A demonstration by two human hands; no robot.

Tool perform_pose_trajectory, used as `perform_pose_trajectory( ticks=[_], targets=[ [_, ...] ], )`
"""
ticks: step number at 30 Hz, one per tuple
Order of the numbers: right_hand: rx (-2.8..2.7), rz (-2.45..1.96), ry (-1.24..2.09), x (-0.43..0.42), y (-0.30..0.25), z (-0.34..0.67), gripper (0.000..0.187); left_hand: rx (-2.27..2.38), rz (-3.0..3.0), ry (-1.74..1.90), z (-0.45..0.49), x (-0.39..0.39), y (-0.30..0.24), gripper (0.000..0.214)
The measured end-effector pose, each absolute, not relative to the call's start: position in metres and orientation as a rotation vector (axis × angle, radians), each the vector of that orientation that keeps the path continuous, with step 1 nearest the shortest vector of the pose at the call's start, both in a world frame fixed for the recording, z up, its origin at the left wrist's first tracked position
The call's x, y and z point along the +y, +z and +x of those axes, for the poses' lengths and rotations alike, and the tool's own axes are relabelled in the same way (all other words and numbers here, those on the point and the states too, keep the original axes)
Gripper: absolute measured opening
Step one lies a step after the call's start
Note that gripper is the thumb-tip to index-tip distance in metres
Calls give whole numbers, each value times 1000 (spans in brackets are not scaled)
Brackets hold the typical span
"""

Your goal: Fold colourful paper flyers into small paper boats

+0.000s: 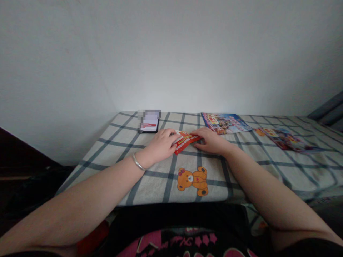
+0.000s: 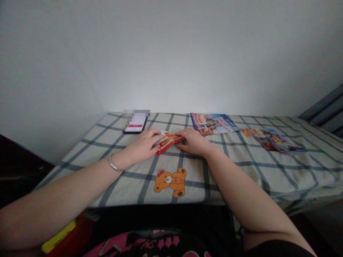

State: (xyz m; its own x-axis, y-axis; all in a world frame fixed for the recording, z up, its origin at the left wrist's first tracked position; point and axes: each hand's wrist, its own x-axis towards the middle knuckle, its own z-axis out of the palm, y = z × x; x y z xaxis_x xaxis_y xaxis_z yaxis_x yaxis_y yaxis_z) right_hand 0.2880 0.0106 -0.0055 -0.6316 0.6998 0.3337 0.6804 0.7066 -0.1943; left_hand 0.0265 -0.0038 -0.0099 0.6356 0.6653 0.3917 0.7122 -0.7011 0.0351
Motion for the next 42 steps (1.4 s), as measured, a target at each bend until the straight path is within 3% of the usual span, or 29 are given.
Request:
perform_pose_trajectory(
  ticks=[16, 23, 42],
  targets=[
    [-2651, -952, -41, 3, 7, 281, 17, -1012, -2847, -456, 24, 1, -8, 37],
    [-2663, -1025, -27, -2, 11, 277, 31, -1058, -2780, -499, 24, -4, -12, 41],
    [-2730, -990, -198, -8, 11, 268, 22, -979, -2808, -509, 23, -2, -6, 33]
  ],
)
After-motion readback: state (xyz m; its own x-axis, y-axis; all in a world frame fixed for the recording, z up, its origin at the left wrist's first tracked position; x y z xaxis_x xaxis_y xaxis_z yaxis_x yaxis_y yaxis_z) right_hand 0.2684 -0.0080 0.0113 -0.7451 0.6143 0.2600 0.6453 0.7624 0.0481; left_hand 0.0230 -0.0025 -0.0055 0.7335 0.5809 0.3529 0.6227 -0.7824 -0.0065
